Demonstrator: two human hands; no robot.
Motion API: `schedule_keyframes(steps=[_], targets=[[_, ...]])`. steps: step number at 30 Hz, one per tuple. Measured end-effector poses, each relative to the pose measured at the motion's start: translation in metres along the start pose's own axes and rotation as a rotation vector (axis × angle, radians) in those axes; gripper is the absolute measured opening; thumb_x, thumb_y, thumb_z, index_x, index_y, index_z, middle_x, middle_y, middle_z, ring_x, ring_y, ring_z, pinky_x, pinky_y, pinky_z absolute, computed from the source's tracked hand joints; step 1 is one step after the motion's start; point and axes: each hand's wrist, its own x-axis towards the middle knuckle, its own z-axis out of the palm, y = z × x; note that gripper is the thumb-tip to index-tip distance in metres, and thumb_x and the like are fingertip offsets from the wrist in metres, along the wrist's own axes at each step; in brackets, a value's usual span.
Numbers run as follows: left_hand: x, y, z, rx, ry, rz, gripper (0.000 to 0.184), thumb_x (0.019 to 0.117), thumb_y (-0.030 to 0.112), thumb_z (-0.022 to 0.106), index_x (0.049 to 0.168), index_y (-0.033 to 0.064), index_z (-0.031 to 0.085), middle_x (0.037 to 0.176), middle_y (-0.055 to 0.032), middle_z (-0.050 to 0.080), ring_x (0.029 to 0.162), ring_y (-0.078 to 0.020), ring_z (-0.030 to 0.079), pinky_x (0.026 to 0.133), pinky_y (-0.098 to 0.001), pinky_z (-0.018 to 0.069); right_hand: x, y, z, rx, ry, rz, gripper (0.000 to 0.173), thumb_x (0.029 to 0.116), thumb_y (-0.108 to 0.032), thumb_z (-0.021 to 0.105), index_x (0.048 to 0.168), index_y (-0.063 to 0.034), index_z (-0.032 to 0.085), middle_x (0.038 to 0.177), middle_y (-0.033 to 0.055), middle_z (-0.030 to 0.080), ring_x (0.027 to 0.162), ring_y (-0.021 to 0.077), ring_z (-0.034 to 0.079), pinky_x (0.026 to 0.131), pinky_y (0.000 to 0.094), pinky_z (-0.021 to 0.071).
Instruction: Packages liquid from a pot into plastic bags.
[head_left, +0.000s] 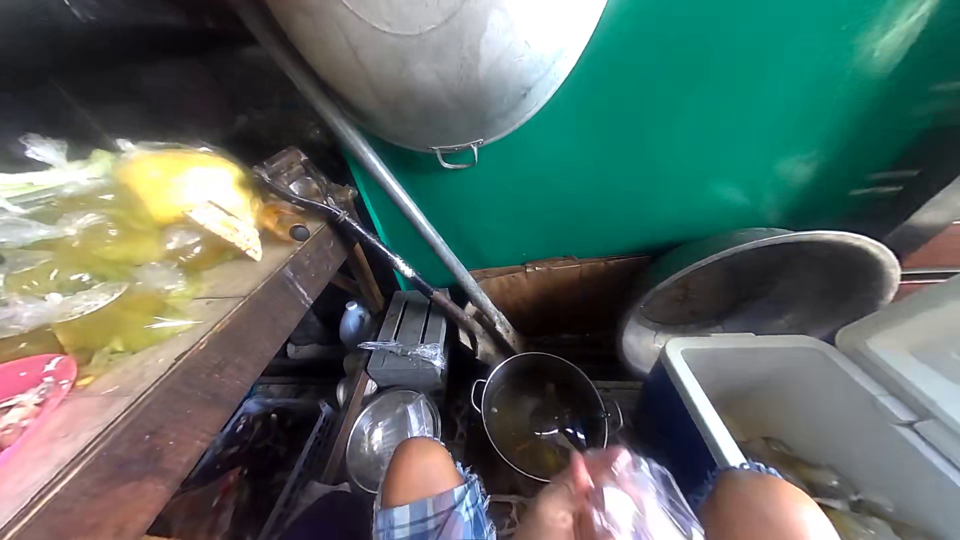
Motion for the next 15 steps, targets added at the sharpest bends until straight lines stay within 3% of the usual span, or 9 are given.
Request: schedule_keyframes(steps=[1,2,4,6,9,11,13,14,15], targets=[[0.003,0.01,0.002,-0.036,-0.001,0.037,0.038,0.1062,0.043,0.047,0.133,0.0245,0.067,0.095,0.0006,0.075,0.065,-0.0055,0.064,0.059,-0.0212,0.0548,0.003,-0.006,-0.02,-0.09,0.045,-0.013,0.056,0.1107,-0.05,0.026,0.108,-0.0143,0.069,0.093,0.0047,0.077,0.082,0.0106,0.074,0.07,0.0278,0.0626],[0.008,0.022,0.002,-0.052,-0.021,0.069,0.039,0.105,0.044,0.049,0.134,0.0249,0.067,0.084,0.0025,0.071,0.06,-0.0046,0.06,0.055,-0.0199,0.0509,0.01,-0.012,-0.033,-0.152,0.144,-0.043,0.062,0.1075,-0.06,0.024,0.102,-0.0162,0.069,0.083,0.003,0.075,0.071,0.0096,0.071,0.065,0.0292,0.0611],[0.022,0.043,-0.002,-0.077,-0.077,0.122,0.041,0.1041,0.046,0.05,0.135,0.0228,0.066,0.072,0.0065,0.064,0.055,-0.0028,0.056,0.051,-0.0177,0.0472,0.031,-0.027,-0.039,-0.152,0.292,-0.114,0.067,0.1053,-0.066,0.021,0.075,-0.0207,0.06,0.055,-0.0048,0.054,0.045,0.0038,0.05,0.044,0.0232,0.0472],[0.039,0.054,-0.005,-0.199,-0.116,0.184,0.044,0.1022,0.048,0.052,0.132,0.0182,0.065,0.072,0.0043,0.063,0.056,-0.0056,0.059,0.053,-0.0197,0.0504,0.055,-0.039,-0.033,-0.108,0.352,-0.188,0.055,0.11,-0.053,0.028,0.078,-0.0193,0.058,0.051,-0.0071,0.046,0.039,0.002,0.041,0.038,0.0196,0.0407],[0.06,0.057,-0.019,-0.349,-0.134,0.308,0.05,0.0902,0.041,0.072,0.13,0.0121,0.067,0.083,-0.0069,0.071,0.065,-0.0157,0.069,0.059,-0.0279,0.0593,0.099,-0.044,-0.033,-0.259,0.494,-0.342,0.028,0.1114,-0.031,0.042,0.097,-0.0137,0.058,0.052,-0.0077,0.037,0.039,0.0028,0.032,0.037,0.0195,0.033],[0.066,0.06,-0.04,-0.323,-0.034,0.371,0.044,0.0894,0.032,0.075,0.127,0.0107,0.069,0.084,-0.0095,0.073,0.065,-0.0165,0.071,0.059,-0.0286,0.0608,0.125,-0.049,-0.041,-0.369,0.591,-0.421,0.022,0.11,-0.024,0.048,0.096,-0.0096,0.057,0.052,-0.0061,0.038,0.038,0.0034,0.032,0.036,0.0199,0.0299],[0.062,0.075,-0.054,-0.209,0.206,0.431,0.021,0.0999,0.027,0.06,0.105,0.0101,0.072,0.071,-0.004,0.068,0.054,-0.0104,0.065,0.05,-0.0233,0.0561,0.143,-0.057,-0.059,-0.583,0.759,-0.448,0.026,0.1091,-0.028,0.052,0.098,-0.0057,0.059,0.058,-0.0037,0.047,0.042,0.0035,0.038,0.039,0.0197,0.0325],[0.057,0.089,-0.057,-0.115,0.341,0.454,0.032,0.1072,0.026,0.047,0.088,0.0102,0.068,0.062,-0.0002,0.061,0.047,-0.0065,0.057,0.044,-0.0197,0.0506,0.147,-0.063,-0.075,-0.735,0.853,-0.448,0.03,0.1086,-0.032,0.053,0.105,-0.0033,0.063,0.069,-0.0002,0.056,0.051,0.0054,0.046,0.045,0.022,0.0378],[0.051,0.106,-0.056,-0.022,0.444,0.474,0.038,0.1096,0.022,0.041,0.082,0.0107,0.064,0.057,0.0024,0.055,0.042,-0.0034,0.05,0.04,-0.0165,0.0451,0.147,-0.071,-0.092,-0.878,0.92,-0.423,0.035,0.1079,-0.034,0.054,0.116,-0.0011,0.065,0.088,0.0068,0.064,0.069,0.0119,0.056,0.059,0.0295,0.045]])
